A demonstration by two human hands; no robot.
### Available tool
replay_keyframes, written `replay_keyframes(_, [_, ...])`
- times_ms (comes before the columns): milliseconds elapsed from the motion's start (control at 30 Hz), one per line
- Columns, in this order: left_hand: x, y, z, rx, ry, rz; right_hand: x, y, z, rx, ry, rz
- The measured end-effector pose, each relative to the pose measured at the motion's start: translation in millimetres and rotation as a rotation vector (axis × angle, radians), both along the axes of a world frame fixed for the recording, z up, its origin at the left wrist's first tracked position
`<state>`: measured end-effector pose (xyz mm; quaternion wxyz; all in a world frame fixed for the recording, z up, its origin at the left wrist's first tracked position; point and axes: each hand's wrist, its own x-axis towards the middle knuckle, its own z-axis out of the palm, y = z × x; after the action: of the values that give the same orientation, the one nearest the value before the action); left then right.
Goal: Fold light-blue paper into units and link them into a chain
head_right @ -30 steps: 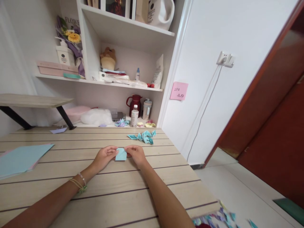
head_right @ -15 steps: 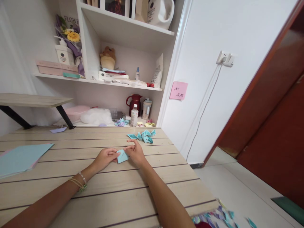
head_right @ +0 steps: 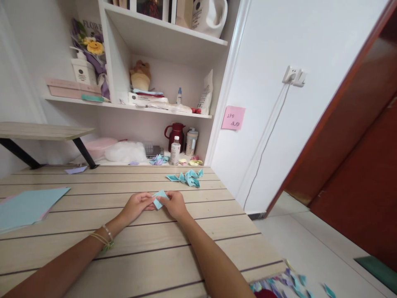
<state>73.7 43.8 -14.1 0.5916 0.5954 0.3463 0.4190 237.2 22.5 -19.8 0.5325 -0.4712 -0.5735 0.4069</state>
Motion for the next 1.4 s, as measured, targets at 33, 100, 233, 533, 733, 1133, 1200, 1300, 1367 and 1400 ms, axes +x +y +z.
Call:
replay_keyframes(33, [0.2, -0.9, 1.3, 0.034, 0.02, 0.011, 0.8, 0.1, 0.4, 0.029, -0.059, -0.032])
replay_keyframes(100, [0.2, -1.8, 3.3, 0.112, 0.062, 0.036, 1.5, 0.2, 1.0, 0.067, -0.134, -0.089])
replay_keyframes(233, [-1.0, 0.8, 3.2, 0.104, 0.03, 0.076, -1.6, 0.2, 0.8, 0.005, 0.034, -0.078])
replay_keyframes(533, [-0.9, 2.7, -1.0, -0.052, -0.099, 0.042, -5.2, -2.8, 2.3, -0.025, 0.102, -0.106])
replay_keyframes(733, [-0.6, 3.1, -4.9, 0.191, 0.057, 0.062, 2.9, -3.0, 5.4, 0.03, -0.06, -0.133])
replay_keyframes(1133, [-3.7, 3.4, 0.5, -0.008, -0.174, 0.091, 1.8, 1.6, 1.3, -0.056, 0.308, 0.05])
replay_keyframes(1200, [-3.8, 4.1, -0.4, -0.015, -0.182, 0.087, 0.9, 1.4, 1.6, -0.068, 0.344, 0.055])
replay_keyframes(1300, [-3.3, 5.3, -2.3, -0.009, -0.167, 0.083, -0.6, 1.1, 1.5, -0.069, 0.356, 0.045])
replay_keyframes(1367, [-2.6, 5.9, -3.3, 0.006, -0.142, 0.077, -1.6, 1.1, 1.0, -0.052, 0.341, 0.017])
replay_keyframes(1400, [-2.3, 6.1, -3.7, 0.017, -0.134, 0.077, -2.0, 1.2, 0.6, -0.041, 0.333, -0.001])
